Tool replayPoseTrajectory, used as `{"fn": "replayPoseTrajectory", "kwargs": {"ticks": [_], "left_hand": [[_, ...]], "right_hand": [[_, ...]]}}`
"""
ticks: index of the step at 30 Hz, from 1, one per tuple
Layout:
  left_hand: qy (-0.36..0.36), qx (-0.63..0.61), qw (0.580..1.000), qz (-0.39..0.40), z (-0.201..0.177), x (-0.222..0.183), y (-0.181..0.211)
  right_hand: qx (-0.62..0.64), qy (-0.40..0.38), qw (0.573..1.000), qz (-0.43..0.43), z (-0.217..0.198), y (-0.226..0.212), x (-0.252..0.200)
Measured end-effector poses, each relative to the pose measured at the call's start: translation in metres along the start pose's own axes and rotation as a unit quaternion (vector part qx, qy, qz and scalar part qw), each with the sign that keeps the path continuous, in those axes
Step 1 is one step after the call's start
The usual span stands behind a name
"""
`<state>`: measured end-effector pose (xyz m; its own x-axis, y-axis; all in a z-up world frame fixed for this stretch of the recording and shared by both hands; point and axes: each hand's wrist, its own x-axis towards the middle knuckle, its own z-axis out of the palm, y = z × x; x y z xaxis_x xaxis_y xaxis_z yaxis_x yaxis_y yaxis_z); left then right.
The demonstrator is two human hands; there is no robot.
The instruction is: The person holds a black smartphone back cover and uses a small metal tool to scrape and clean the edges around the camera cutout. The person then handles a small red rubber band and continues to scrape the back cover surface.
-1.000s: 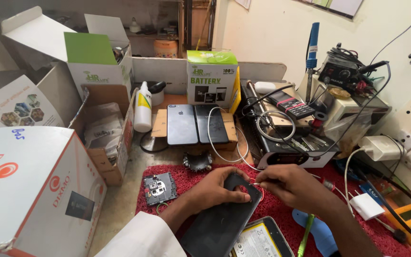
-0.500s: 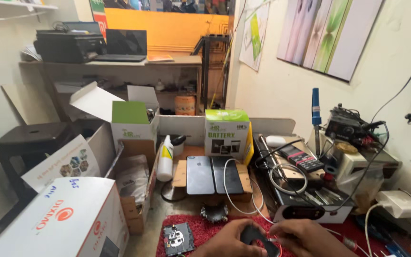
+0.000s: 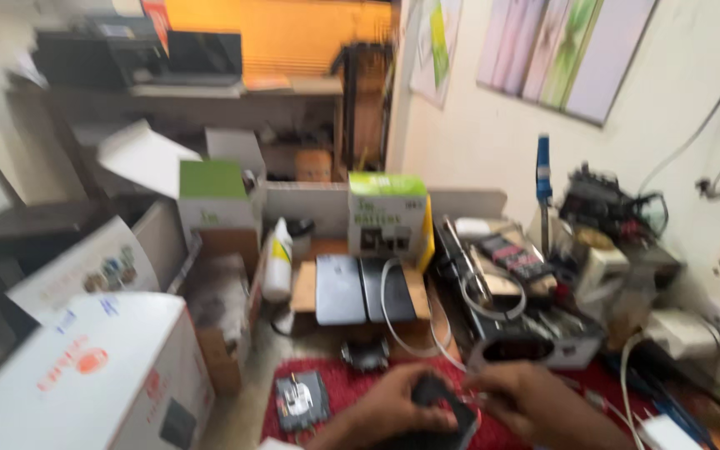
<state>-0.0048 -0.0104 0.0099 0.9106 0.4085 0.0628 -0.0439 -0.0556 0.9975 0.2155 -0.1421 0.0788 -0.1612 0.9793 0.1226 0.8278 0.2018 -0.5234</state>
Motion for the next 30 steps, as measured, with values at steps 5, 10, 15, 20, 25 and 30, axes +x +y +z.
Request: {"fn": "replayPoseTrajectory", "kwargs": {"ticks": [5,10,15,20,25,30], "left_hand": [[0.003,0.007,1.0,-0.023,0.002,0.0,0.005],[0.003,0.007,0.999,-0.043,0.002,-0.001,0.011],[-0.026,-0.062,0.997,-0.023,0.003,0.0,0.013],[-0.012,-0.022,0.998,-0.056,0.002,-0.001,0.015],[-0.016,-0.02,0.999,-0.045,0.003,-0.002,0.017],[-0.011,-0.018,0.999,-0.037,0.002,-0.002,0.016]], "right_hand": [[-0.013,0.004,0.997,0.079,-0.005,-0.024,-0.002],[-0.038,0.026,0.999,-0.009,-0.011,-0.036,0.001],[-0.02,0.022,0.999,0.033,-0.01,-0.04,0.002],[0.011,0.011,0.991,0.131,-0.011,-0.048,0.003],[-0.013,0.012,0.997,0.071,-0.01,-0.049,0.004],[-0.03,0.032,0.999,0.015,-0.009,-0.044,0.004]]}}
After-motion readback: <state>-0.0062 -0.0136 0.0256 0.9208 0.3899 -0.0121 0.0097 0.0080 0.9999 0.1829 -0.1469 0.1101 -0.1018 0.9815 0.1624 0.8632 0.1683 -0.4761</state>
